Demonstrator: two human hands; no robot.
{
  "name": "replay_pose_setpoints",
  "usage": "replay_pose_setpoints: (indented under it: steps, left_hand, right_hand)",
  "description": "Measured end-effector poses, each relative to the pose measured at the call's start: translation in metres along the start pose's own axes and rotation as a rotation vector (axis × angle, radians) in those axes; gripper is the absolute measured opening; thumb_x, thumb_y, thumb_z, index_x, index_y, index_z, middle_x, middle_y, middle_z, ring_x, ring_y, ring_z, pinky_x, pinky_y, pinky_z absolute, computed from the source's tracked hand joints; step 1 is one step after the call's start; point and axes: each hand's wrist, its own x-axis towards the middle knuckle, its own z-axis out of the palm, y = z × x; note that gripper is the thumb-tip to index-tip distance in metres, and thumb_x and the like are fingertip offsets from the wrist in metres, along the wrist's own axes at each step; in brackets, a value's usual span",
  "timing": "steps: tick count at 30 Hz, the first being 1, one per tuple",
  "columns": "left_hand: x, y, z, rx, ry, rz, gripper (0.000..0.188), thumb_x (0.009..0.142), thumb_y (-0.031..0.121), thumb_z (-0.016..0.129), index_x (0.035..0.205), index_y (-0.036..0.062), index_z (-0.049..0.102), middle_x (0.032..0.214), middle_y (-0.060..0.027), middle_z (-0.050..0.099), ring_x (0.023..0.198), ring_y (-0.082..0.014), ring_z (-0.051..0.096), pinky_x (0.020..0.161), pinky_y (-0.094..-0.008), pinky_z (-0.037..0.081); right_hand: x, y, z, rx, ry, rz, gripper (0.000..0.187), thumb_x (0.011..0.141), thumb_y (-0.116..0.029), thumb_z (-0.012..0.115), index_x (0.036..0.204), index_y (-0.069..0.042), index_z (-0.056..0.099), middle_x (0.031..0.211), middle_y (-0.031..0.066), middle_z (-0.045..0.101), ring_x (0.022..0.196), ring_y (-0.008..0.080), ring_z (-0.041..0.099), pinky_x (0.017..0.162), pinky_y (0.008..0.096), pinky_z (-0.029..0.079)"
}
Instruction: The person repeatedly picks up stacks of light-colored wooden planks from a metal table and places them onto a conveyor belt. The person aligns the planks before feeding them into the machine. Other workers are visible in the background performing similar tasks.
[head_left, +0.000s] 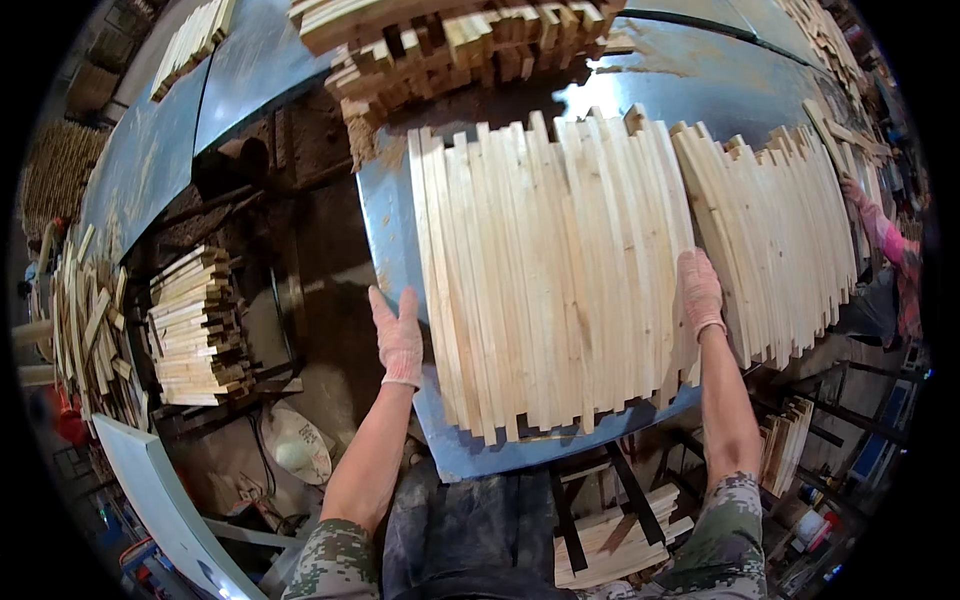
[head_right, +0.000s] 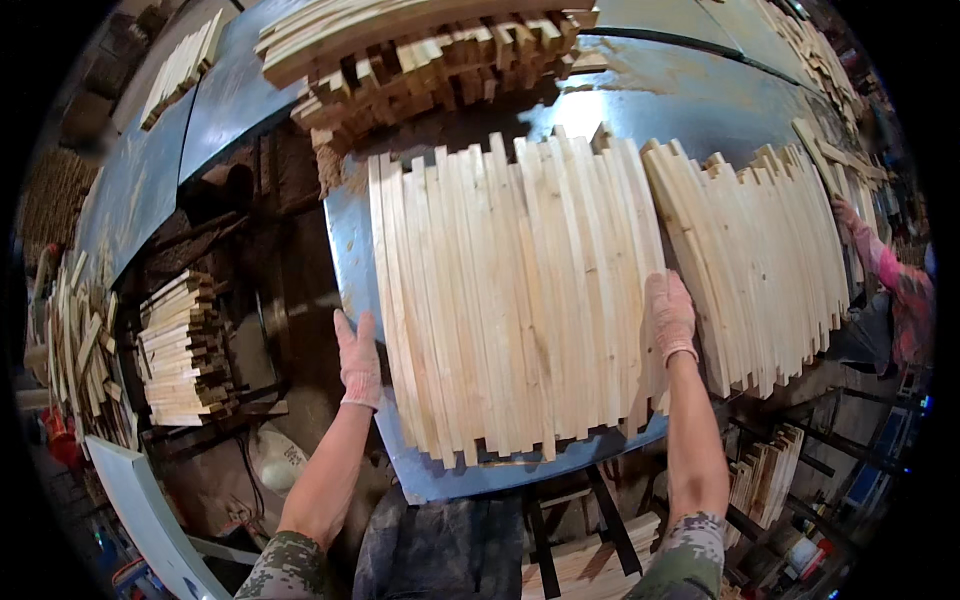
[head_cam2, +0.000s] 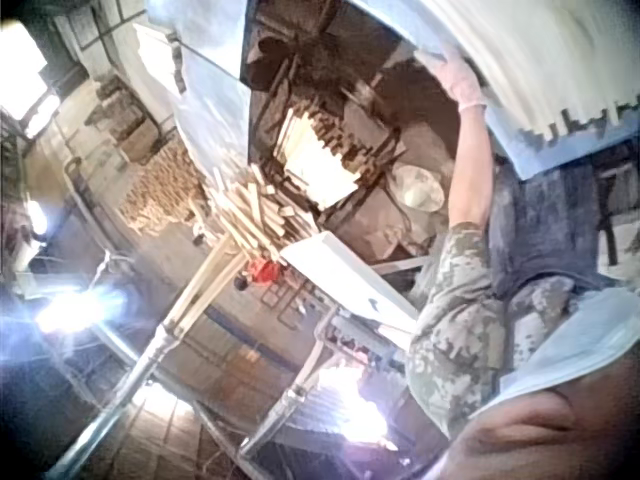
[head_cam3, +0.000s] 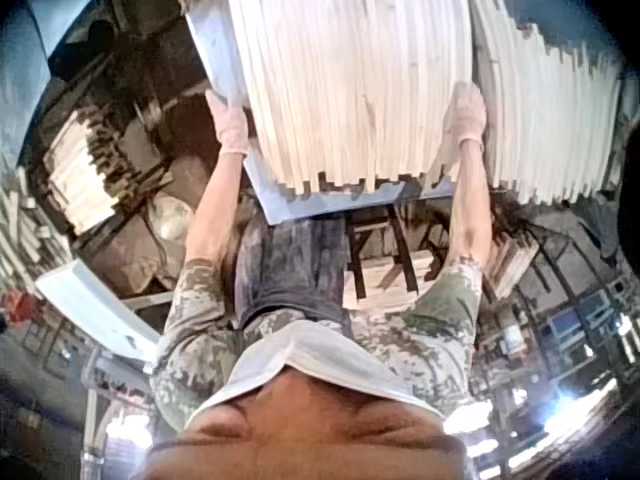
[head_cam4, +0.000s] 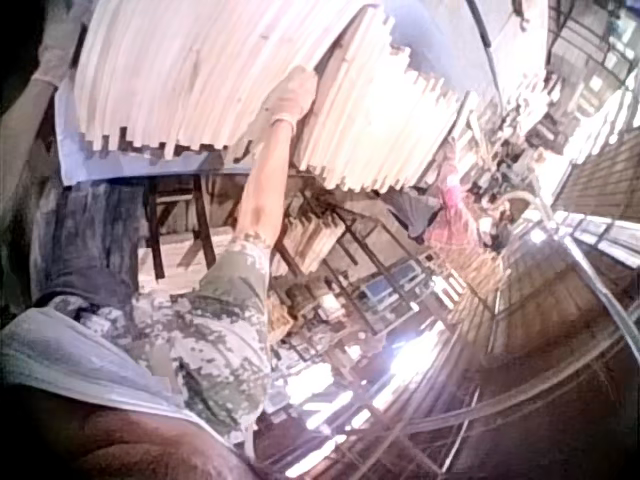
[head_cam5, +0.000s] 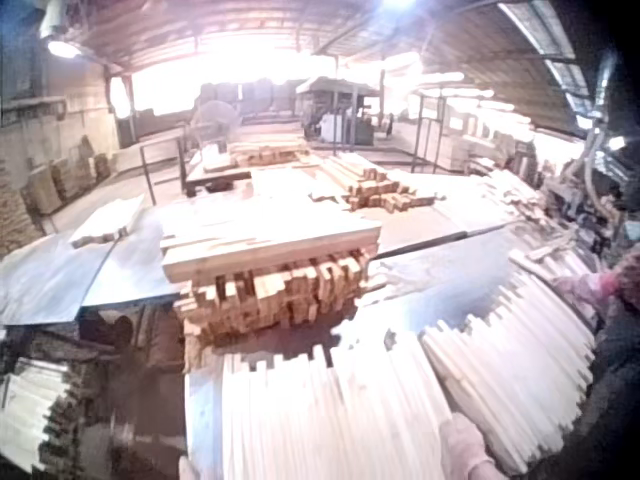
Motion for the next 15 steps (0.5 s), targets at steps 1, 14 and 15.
replay_pose_setpoints:
  steps: [1, 14, 15]
  left_hand:
    - [0.0, -0.002, 0.004, 0.043, 0.014, 0.007, 0.099, 0.099, 0.062, 0.063, 0.169, 0.0051, 0.024, 0.172, -0.0225, 0.031, 0.156, -0.039, 0.035, 0.125, -0.0421, 0.032]
    - [-0.049, -0.084, -0.085, -0.972, -0.444, -0.526, 0.088, 0.094, 0.074, 0.066, 0.147, 0.0044, 0.06, 0.137, -0.0121, 0.069, 0.122, -0.0254, 0.066, 0.107, -0.0415, 0.053]
    - [-0.059, -0.088, -0.091, -0.988, -0.461, -0.547, 0.091, 0.093, 0.076, 0.066, 0.148, 0.0045, 0.06, 0.137, -0.0122, 0.069, 0.122, -0.0257, 0.066, 0.107, -0.0418, 0.053]
  right_hand:
    - [-0.003, -0.011, 0.003, 0.065, -0.029, 0.101, 0.063, 0.108, -0.052, 0.054, 0.14, 0.001, 0.065, 0.137, 0.024, 0.068, 0.128, 0.0364, 0.063, 0.111, 0.0399, 0.046]
    - [-0.078, -0.222, -0.025, 0.073, -0.3, 0.443, 0.068, 0.104, -0.058, 0.056, 0.119, 0.006, 0.073, 0.106, 0.0239, 0.075, 0.097, 0.0362, 0.069, 0.09, 0.0453, 0.051]
    - [-0.08, -0.215, -0.02, 0.094, -0.289, 0.425, 0.068, 0.104, -0.058, 0.056, 0.118, 0.007, 0.073, 0.106, 0.0239, 0.075, 0.096, 0.0364, 0.069, 0.09, 0.0453, 0.051]
